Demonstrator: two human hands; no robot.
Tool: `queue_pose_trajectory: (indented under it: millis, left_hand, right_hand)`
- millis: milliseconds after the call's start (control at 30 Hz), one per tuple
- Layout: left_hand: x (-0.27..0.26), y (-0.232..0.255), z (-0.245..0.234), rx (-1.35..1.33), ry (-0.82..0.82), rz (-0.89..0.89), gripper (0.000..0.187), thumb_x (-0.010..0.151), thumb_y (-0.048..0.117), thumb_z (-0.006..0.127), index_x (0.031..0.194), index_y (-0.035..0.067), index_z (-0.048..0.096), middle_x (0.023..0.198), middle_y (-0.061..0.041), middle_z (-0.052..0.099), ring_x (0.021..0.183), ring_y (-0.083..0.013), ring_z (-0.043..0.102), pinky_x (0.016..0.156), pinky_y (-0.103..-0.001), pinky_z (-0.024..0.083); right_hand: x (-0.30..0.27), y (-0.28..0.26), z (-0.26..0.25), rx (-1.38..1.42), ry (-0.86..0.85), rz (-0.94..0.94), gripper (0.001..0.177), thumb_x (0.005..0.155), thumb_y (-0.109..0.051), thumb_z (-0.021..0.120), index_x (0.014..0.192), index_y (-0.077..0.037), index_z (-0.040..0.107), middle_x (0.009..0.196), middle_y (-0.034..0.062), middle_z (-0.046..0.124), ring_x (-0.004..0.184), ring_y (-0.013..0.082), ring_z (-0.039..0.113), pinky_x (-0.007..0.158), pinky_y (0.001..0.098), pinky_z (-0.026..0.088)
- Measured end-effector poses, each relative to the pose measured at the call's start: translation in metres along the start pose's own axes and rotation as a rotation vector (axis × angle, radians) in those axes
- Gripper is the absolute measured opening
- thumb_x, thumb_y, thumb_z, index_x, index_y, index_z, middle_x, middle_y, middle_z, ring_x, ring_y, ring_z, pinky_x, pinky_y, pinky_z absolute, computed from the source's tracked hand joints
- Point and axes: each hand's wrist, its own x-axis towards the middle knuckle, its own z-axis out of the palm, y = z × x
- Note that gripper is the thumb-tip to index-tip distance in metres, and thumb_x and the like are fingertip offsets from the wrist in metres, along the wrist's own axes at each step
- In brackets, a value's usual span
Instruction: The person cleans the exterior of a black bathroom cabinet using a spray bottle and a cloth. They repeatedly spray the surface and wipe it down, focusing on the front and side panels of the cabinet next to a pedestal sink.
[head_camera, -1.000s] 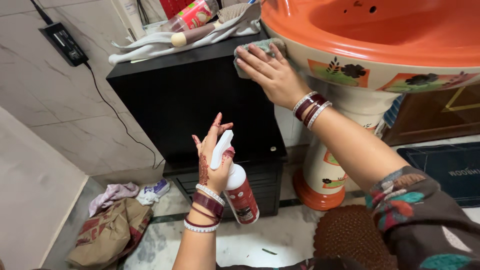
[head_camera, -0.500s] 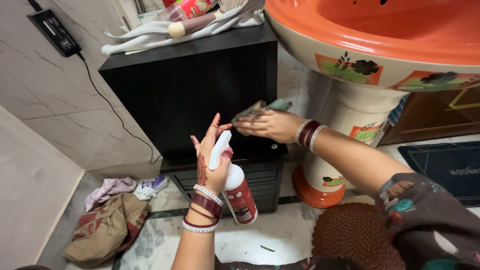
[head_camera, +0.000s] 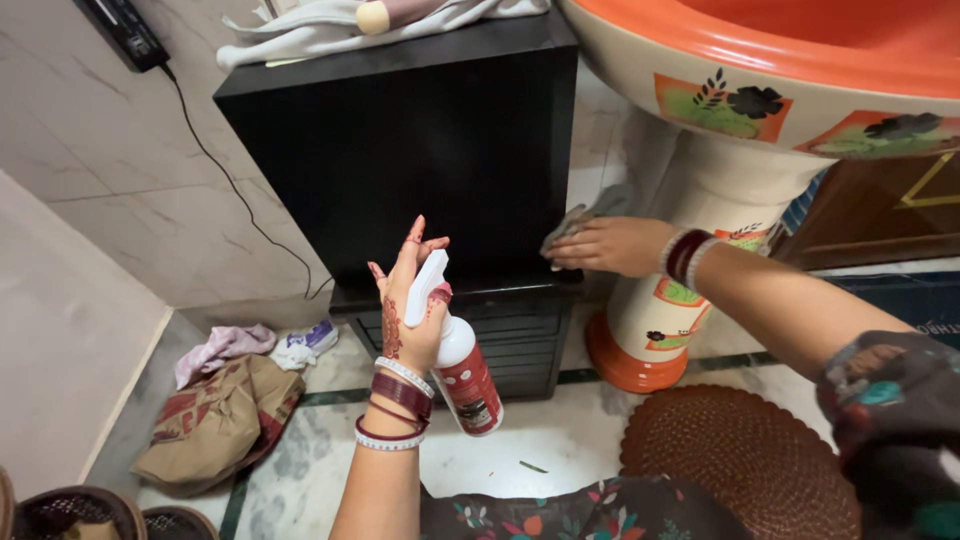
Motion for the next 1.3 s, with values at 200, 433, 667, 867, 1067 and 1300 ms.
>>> queue_pose_trajectory:
  millis: [200, 433, 667, 867, 1067, 1300]
  left_hand:
    - [-0.004, -0.001, -0.005, -0.043, -0.040, -0.003, 0.078, 0.083, 0.002, 0.050, 0.159, 0.010, 0.035, 0.128, -0.005, 0.070, 0.124, -0.0210, 0.063, 0.125, -0.060, 0.003]
    - [-0.020, -0.013, 0.002, -0.447, -0.018, -0.205, 0.076, 0.087, -0.005, 0.049, 0.160, 0.010, 0.036, 0.106, -0.008, 0.069, 0.087, -0.0136, 0.067, 0.083, -0.027, 0.057]
    - [-0.051, -0.041, -0.006, -0.397, 0.111, -0.262, 0.072, 0.092, -0.004, 0.048, 0.161, 0.007, 0.032, 0.089, -0.007, 0.068, 0.084, -0.0134, 0.068, 0.083, -0.028, 0.057]
    - [-0.064, -0.061, -0.026, -0.389, 0.156, -0.246, 0.073, 0.091, -0.004, 0.049, 0.161, 0.004, 0.030, 0.088, -0.007, 0.067, 0.083, -0.0144, 0.068, 0.085, -0.029, 0.057]
    - [-0.066, -0.083, -0.038, -0.461, 0.201, -0.237, 0.075, 0.090, -0.004, 0.049, 0.161, 0.003, 0.026, 0.112, -0.006, 0.060, 0.097, -0.0148, 0.065, 0.091, -0.030, 0.055]
    - [-0.054, -0.107, -0.032, -0.910, 0.106, -0.461, 0.074, 0.092, 0.004, 0.049, 0.162, 0.005, 0.024, 0.115, -0.015, 0.069, 0.098, -0.0186, 0.068, 0.086, -0.031, 0.055]
  right_hand:
    - [-0.036, -0.062, -0.019, 0.372, 0.172, 0.779, 0.054, 0.092, -0.008, 0.050, 0.146, -0.014, 0.052, 0.145, 0.0100, 0.057, 0.133, 0.0287, 0.054, 0.110, 0.0413, 0.045]
    - [0.026, -0.127, -0.018, 1.205, 0.970, 1.352, 0.035, 0.102, -0.022, 0.058, 0.134, -0.007, 0.053, 0.130, 0.0135, 0.064, 0.118, 0.0281, 0.063, 0.100, 0.0375, 0.051]
    - [0.116, -0.173, 0.019, 0.395, 0.830, 1.249, 0.035, 0.092, -0.004, 0.064, 0.127, -0.002, 0.064, 0.124, 0.0152, 0.068, 0.112, 0.0381, 0.058, 0.100, 0.0443, 0.048]
    - [0.189, -0.183, 0.009, 0.454, 0.813, 1.208, 0.039, 0.083, 0.002, 0.063, 0.122, -0.003, 0.065, 0.121, 0.0145, 0.067, 0.113, 0.0381, 0.058, 0.100, 0.0457, 0.048]
    - [0.242, -0.184, -0.012, 1.236, 0.952, 1.065, 0.027, 0.097, -0.009, 0.063, 0.123, -0.007, 0.066, 0.121, 0.0089, 0.070, 0.110, 0.0239, 0.065, 0.098, 0.0366, 0.051]
    - [0.224, -0.172, -0.045, 1.757, 1.228, 0.980, 0.024, 0.105, -0.012, 0.065, 0.126, -0.002, 0.065, 0.126, 0.0177, 0.065, 0.115, 0.0231, 0.060, 0.101, 0.0350, 0.048]
